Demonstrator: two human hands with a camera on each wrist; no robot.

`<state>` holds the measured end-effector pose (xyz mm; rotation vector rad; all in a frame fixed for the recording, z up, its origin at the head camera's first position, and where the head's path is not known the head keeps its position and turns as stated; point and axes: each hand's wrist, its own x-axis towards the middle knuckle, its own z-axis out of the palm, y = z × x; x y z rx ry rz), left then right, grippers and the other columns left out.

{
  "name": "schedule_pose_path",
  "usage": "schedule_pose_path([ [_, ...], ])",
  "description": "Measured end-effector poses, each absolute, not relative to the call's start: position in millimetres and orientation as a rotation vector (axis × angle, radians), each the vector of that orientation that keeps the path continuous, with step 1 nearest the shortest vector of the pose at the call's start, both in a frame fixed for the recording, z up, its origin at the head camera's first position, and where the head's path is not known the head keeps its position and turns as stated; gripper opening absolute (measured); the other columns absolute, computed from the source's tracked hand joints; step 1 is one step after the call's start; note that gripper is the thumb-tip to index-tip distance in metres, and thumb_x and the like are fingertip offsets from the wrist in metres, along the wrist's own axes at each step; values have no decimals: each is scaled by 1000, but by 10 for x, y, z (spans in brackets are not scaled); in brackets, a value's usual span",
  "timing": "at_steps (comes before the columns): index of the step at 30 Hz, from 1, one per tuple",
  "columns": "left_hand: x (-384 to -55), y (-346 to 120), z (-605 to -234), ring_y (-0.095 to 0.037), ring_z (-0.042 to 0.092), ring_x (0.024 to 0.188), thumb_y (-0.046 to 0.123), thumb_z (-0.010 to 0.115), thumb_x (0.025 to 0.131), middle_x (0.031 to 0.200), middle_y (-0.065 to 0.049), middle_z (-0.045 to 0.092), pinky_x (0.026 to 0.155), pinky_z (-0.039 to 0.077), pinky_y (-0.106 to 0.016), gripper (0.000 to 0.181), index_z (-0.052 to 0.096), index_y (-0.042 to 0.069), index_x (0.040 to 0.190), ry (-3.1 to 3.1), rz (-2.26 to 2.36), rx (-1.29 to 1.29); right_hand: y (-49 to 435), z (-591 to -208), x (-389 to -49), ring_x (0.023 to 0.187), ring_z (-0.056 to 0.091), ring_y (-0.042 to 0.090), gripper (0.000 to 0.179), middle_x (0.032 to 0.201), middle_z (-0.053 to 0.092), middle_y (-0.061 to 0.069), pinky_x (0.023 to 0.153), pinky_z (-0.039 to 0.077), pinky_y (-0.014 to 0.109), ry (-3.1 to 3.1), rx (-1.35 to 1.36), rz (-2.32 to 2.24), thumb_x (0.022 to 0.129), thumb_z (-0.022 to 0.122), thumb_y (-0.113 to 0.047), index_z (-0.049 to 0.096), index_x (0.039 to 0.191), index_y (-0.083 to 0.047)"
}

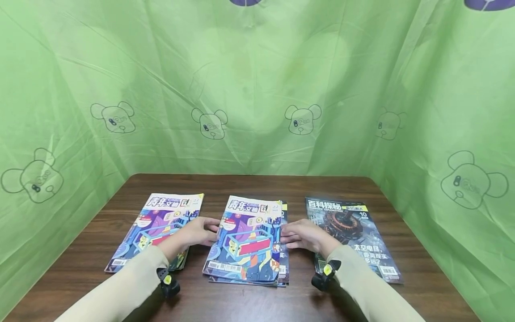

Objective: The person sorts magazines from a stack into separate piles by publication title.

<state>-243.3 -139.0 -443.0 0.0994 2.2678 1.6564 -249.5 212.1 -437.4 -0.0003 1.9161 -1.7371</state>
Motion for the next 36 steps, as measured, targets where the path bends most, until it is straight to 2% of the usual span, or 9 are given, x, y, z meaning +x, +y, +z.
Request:
schedule_pose_path([
  [6,-2445,-1392,-4430,-24,69,83,-12,71,78,103,-19,64,73,61,-39,57,55,-14,132,2268,1650,91,2090,-4387,-2529,90,68,19,50,101,69,13,78,60,34,1951,-8,-1702,98,56,-10,44,137,19],
  [13,-2439,-1389,-4419,-25,69,83,-12,72,79,103,-19,64,73,61,-39,55,56,-13,132,2267,1661,90,2052,-4312,-2506,99,69,29,54,112,69,18,77,61,38,2027,-56,-1703,96,59,-13,43,139,16],
  [18,-2426,-1388,-4414,-24,68,82,-11,73,78,103,-19,63,73,61,-39,55,56,-13,131,2278,1657,85,2028,-4339,-2486,88,68,25,55,111,63,19,77,61,40,1975,-61,-1711,94,60,-11,37,140,9],
  [24,-2452,-1391,-4437,-25,68,82,-7,74,79,106,-19,62,71,62,-38,55,57,-11,131,2279,1699,80,2019,-4397,-2475,81,67,21,52,110,59,19,75,61,40,1923,-77,-1734,96,56,-8,30,140,3],
  [36,-2485,-1376,-4445,-23,69,83,-6,74,82,104,-17,64,72,62,-40,52,58,-8,131,2266,1705,61,2068,-4456,-2501,83,69,18,63,102,66,14,79,60,33,1926,-118,-1742,97,59,-5,26,147,16],
])
